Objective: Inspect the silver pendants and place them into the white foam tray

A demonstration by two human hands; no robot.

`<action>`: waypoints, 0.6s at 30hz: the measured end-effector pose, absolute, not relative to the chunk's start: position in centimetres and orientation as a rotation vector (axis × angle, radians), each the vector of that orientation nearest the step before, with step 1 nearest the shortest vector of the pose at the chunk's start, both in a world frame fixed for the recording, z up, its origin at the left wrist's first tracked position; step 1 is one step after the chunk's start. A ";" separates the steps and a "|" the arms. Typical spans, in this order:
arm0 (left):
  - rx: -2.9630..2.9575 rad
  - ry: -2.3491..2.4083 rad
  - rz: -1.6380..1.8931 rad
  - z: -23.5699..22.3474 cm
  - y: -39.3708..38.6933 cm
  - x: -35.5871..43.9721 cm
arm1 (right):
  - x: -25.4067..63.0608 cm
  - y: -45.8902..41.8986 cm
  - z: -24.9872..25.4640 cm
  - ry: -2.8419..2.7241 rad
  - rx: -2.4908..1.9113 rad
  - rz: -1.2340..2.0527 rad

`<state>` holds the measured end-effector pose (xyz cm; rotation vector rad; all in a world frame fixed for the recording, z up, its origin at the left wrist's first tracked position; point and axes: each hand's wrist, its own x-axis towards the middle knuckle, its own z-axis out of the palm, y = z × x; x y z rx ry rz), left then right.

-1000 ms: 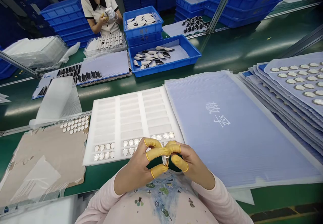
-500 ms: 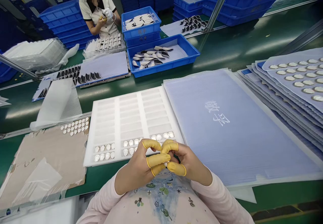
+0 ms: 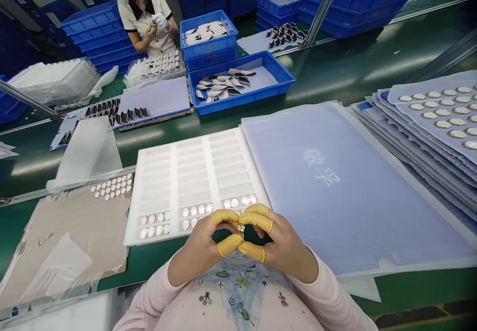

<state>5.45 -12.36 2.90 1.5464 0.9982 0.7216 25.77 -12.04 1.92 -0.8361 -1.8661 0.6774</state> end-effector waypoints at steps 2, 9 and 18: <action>1.477 0.951 0.729 2.9 -12.4 5.4 | 25.8 -11.9 2.2 -1.884 -0.813 0.648; 1.068 0.588 0.760 2.4 -12.0 5.8 | 26.2 -12.6 2.0 -1.734 -0.657 0.920; 0.774 0.454 0.718 1.6 -11.7 6.4 | 25.7 -13.6 1.4 -1.513 -0.565 0.973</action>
